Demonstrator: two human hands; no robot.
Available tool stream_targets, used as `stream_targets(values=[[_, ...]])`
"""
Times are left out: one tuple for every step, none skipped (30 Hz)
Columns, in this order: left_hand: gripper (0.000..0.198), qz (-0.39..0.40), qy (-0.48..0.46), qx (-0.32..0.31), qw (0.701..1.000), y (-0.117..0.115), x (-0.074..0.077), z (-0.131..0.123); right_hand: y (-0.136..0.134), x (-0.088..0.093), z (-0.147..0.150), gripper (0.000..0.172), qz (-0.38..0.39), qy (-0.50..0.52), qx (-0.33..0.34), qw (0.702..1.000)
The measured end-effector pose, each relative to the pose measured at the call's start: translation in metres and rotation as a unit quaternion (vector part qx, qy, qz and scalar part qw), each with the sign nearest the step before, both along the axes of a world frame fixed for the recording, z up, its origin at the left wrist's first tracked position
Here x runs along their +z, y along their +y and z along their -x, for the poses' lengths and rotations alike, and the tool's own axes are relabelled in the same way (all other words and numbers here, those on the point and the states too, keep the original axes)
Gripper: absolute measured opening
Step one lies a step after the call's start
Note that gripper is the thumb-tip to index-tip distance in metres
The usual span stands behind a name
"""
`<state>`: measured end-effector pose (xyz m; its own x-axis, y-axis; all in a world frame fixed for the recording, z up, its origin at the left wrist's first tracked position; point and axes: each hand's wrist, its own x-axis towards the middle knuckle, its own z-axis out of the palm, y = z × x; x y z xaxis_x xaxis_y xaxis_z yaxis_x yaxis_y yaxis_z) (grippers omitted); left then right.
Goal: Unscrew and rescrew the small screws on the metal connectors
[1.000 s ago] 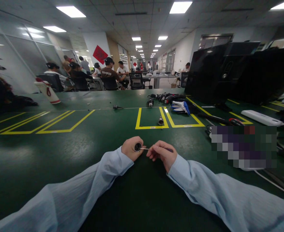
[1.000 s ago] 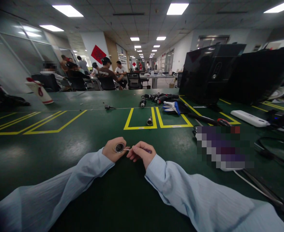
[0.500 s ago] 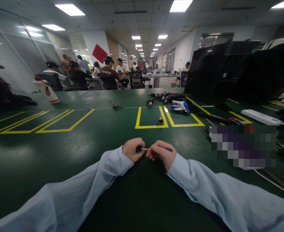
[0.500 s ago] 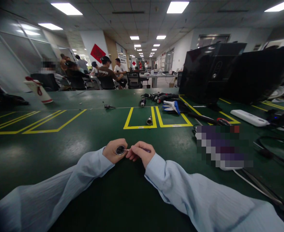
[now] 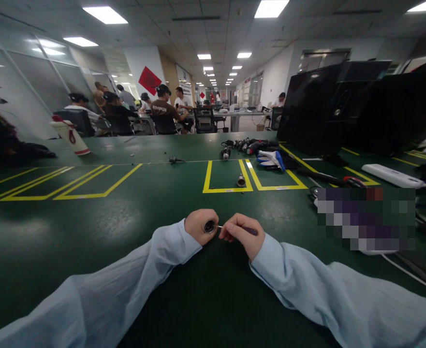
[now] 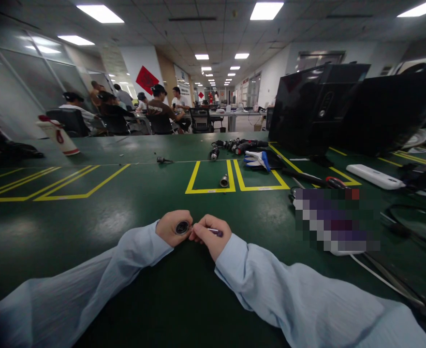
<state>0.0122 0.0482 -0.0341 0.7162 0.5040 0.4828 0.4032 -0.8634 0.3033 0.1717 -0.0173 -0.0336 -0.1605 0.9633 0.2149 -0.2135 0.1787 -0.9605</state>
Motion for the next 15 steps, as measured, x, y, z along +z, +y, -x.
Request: stream_targets(values=[[0.006,-0.002,0.011,0.001,1.0,0.0,0.0,0.0,0.0,0.001,-0.001,0.016,-0.002,-0.006,0.006,1.0],[0.005,-0.005,0.02,0.001,1.0,-0.001,0.0,0.0,0.001,0.001,-0.001,0.016,0.004,0.001,0.011,1.0],[0.005,-0.01,0.026,0.0,1.0,-0.001,0.0,0.0,0.003,0.001,-0.002,0.016,0.02,0.021,0.016,0.999],[0.006,-0.014,0.028,-0.004,0.999,-0.001,0.0,0.0,0.006,0.001,-0.002,0.017,0.041,0.048,0.02,0.998],[0.006,-0.016,0.027,-0.011,0.999,-0.001,0.0,0.0,0.009,0.0,-0.003,0.018,0.063,0.076,0.023,0.995],[0.007,-0.015,0.024,-0.019,0.999,-0.001,-0.001,0.0,0.012,-0.001,-0.003,0.018,0.084,0.1,0.025,0.991],[0.007,-0.012,0.02,-0.026,0.999,-0.001,-0.001,0.0,0.014,-0.002,-0.003,0.019,0.099,0.115,0.028,0.988],[0.007,-0.005,0.015,-0.033,0.999,-0.001,-0.001,-0.001,0.016,-0.003,-0.003,0.019,0.109,0.122,0.031,0.986],[0.007,0.003,0.009,-0.039,0.999,-0.001,-0.002,-0.001,0.018,-0.004,-0.003,0.018,0.114,0.122,0.035,0.985],[0.008,0.009,0.003,-0.044,0.999,-0.001,-0.002,-0.001,0.019,-0.005,-0.003,0.018,0.115,0.12,0.038,0.985],[0.008,0.014,-0.003,-0.048,0.999,-0.001,-0.002,-0.001,0.019,-0.005,-0.002,0.017,0.117,0.12,0.041,0.985],[0.009,0.018,-0.008,-0.049,0.999,-0.001,-0.001,-0.001,0.019,-0.006,-0.002,0.017,0.119,0.121,0.043,0.985],[0.009,0.019,-0.013,-0.049,0.999,-0.001,-0.001,-0.001,0.018,-0.006,-0.002,0.017,0.12,0.123,0.044,0.984],[0.01,0.02,-0.015,-0.045,0.999,-0.002,0.0,-0.001,0.016,-0.005,-0.001,0.017,0.119,0.125,0.041,0.984],[0.009,0.02,-0.015,-0.038,0.999,-0.002,0.0,-0.001,0.014,-0.004,-0.001,0.017,0.113,0.126,0.034,0.985]])
